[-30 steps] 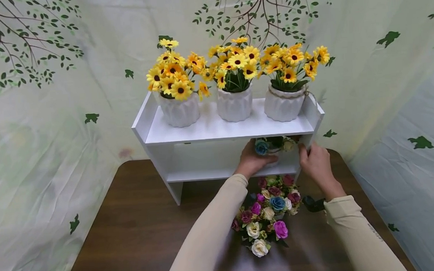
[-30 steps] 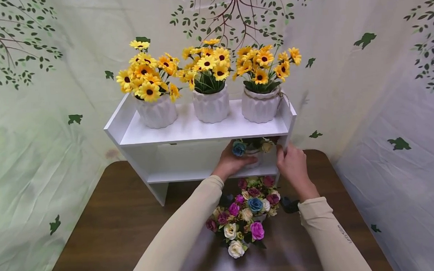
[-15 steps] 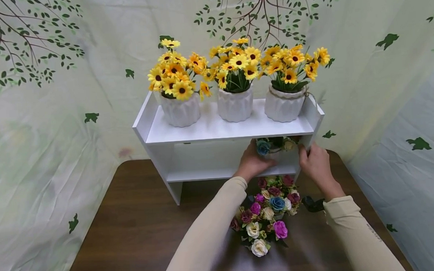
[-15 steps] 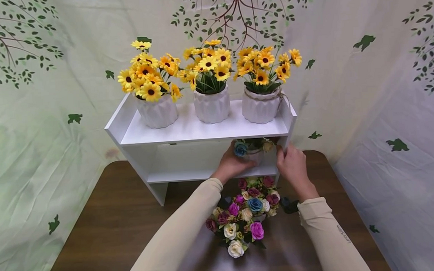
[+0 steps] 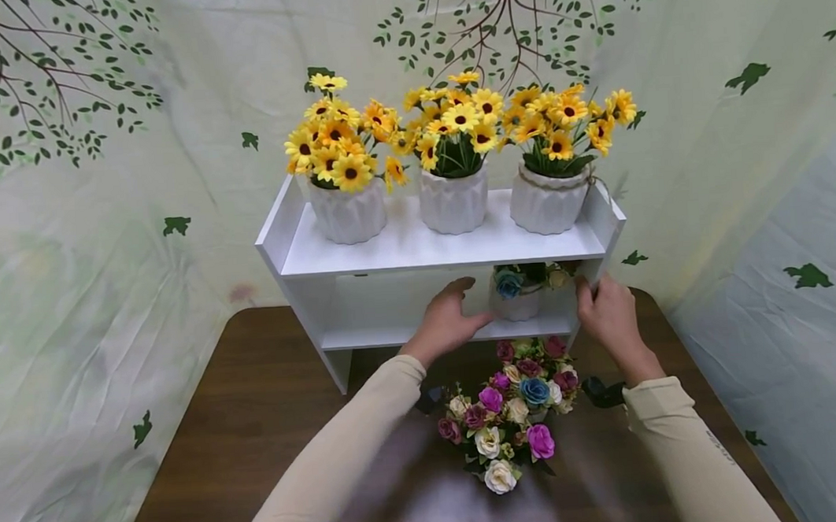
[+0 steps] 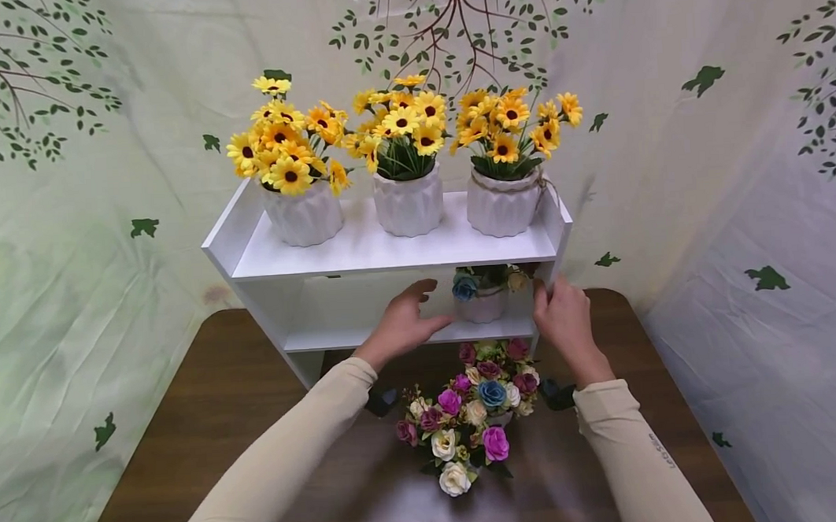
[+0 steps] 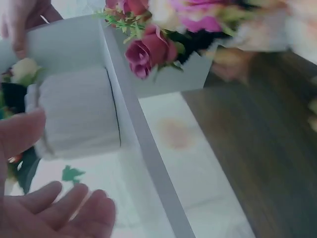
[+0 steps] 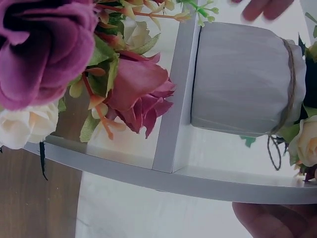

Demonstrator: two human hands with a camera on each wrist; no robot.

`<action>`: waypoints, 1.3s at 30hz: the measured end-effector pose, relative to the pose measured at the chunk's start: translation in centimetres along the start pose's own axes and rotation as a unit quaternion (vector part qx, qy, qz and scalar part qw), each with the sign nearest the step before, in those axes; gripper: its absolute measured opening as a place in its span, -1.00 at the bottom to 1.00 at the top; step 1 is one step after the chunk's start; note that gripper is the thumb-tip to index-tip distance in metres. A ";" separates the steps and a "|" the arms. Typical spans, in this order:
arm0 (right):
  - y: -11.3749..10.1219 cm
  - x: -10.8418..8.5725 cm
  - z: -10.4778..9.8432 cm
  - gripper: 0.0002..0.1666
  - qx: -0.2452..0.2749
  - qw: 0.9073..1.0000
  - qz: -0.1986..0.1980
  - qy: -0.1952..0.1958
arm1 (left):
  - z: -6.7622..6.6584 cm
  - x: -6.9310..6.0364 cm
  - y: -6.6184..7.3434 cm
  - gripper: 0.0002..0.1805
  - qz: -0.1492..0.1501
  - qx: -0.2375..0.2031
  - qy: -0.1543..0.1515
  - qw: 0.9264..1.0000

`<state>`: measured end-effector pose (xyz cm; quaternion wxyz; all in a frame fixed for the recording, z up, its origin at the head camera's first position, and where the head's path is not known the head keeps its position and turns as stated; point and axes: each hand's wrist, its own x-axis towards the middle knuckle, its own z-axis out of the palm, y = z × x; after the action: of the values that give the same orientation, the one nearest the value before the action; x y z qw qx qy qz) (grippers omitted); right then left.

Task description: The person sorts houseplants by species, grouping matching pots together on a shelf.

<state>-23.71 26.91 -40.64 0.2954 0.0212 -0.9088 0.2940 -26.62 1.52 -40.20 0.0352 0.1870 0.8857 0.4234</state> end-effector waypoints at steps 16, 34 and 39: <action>0.4 -0.2 -0.3 -0.68 -0.006 1.000 0.009 -0.004 | -2.1 -11.5 -8.3 -0.80 0.082 -0.024 0.010 0.996; 0.1 -0.2 -0.2 -0.67 -0.004 1.000 0.015 -0.013 | 3.9 -12.3 -12.1 -0.71 0.030 0.040 -0.202 0.978; 0.0 0.0 -0.1 -0.68 -0.007 1.000 0.009 -0.010 | 4.8 -12.7 -11.9 -0.64 0.008 0.040 -0.214 0.976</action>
<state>-23.61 26.98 -40.58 0.2836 0.0137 -0.9138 0.2905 -17.34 -6.31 -53.61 0.2131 0.2821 0.8723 0.3378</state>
